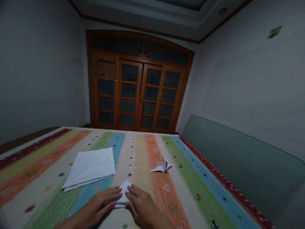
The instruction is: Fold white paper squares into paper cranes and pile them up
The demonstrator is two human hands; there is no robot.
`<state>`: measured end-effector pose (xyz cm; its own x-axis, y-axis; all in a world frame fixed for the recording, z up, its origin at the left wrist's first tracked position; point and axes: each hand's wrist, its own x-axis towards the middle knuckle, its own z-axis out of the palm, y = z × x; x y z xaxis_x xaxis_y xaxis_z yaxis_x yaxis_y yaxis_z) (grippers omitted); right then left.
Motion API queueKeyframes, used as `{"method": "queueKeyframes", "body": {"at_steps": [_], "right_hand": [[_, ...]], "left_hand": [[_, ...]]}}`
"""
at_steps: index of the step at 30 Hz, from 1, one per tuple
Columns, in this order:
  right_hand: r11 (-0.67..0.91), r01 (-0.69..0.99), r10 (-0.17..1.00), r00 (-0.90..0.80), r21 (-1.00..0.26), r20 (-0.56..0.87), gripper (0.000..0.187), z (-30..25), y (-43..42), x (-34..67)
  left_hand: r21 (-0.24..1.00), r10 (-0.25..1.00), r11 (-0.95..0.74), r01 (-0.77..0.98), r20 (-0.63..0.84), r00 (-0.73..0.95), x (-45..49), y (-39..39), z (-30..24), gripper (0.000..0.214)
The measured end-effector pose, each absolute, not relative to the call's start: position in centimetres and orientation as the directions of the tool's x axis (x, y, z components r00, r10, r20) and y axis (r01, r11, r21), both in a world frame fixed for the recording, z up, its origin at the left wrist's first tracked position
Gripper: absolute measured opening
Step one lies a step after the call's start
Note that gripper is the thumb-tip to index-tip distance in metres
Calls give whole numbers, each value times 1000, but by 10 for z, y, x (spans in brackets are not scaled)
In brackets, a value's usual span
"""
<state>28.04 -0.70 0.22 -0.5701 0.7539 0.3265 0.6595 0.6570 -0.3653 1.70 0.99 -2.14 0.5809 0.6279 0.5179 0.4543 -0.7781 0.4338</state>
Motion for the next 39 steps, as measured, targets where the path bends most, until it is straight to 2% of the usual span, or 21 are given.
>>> {"method": "queueKeyframes", "body": {"at_steps": [4,9,15,20,25,29,32,35,39], "right_hand": [[693,673,714,-592,-258,373,37,0,-9,278],[683,696,715,-576,-221,398,37,-3,-9,274],[695,695,697,-590,-183,408,30,-4,-6,272],[711,681,683,-611,-174,401,36,-6,-4,273],[693,684,703,-569,-229,427,42,-7,-5,273],[690,657,703,-506,-305,500,42,-5,-5,273],[682,624,704,-422,-380,570,40,-8,-4,274],[660,569,722,-301,-491,623,37,-14,-1,271],[555,448,816,-128,-701,564,37,-13,-2,264]], "left_hand": [[345,612,-790,507,493,618,24,6,-14,30],[260,583,-805,533,507,635,30,0,-7,27],[249,597,-792,558,512,618,34,-3,-6,30],[263,661,-737,622,471,584,34,0,-13,49],[363,760,-638,679,443,476,33,1,-17,58],[557,840,-535,635,434,326,35,1,-7,48],[728,898,-436,529,390,203,42,-2,1,44],[852,940,-342,397,316,132,52,-9,3,51],[870,947,-320,374,302,108,59,-14,-6,61]]}}
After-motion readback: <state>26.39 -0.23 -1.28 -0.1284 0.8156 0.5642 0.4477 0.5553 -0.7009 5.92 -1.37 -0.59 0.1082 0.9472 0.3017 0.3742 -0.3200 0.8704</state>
